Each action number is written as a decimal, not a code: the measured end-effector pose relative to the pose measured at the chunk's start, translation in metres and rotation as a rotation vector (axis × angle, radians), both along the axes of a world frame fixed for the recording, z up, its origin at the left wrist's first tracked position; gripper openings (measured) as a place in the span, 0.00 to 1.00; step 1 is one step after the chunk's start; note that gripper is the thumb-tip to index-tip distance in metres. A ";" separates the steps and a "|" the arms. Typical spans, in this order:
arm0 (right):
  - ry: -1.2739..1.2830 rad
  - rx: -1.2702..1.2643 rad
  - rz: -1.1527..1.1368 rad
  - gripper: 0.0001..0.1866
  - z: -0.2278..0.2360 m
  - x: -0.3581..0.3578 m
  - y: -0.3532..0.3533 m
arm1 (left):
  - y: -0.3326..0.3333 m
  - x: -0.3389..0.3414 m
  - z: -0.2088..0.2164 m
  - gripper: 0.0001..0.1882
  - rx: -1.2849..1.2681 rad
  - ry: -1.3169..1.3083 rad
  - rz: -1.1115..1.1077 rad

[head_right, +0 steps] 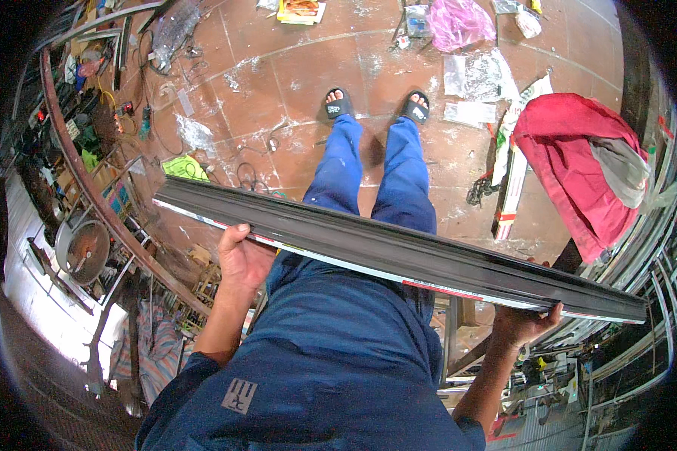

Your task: The person wipes a long metal profile with a pink cloth, moving along its length to clean the surface. They rotate the profile to access different sides and continue wiping until the profile appears clean, then place it aside.

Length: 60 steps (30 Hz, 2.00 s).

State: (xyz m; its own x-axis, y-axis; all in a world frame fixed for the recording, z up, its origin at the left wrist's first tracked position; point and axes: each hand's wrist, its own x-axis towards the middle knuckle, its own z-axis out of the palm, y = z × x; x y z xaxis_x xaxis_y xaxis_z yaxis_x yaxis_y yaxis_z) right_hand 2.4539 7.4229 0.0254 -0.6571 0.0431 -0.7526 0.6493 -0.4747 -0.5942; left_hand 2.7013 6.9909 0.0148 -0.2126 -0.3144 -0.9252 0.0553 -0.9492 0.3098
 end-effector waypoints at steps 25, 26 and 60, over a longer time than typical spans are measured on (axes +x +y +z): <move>0.143 0.096 -0.088 0.32 -0.025 0.020 0.017 | -0.004 -0.009 0.011 0.29 -0.116 0.012 -0.089; 0.146 0.116 -0.097 0.33 -0.023 0.021 0.011 | -0.003 -0.008 0.011 0.30 -0.133 0.004 -0.083; 0.430 -0.201 -1.631 0.46 0.053 0.571 -0.084 | 0.033 -0.033 0.033 0.49 0.260 0.938 -1.470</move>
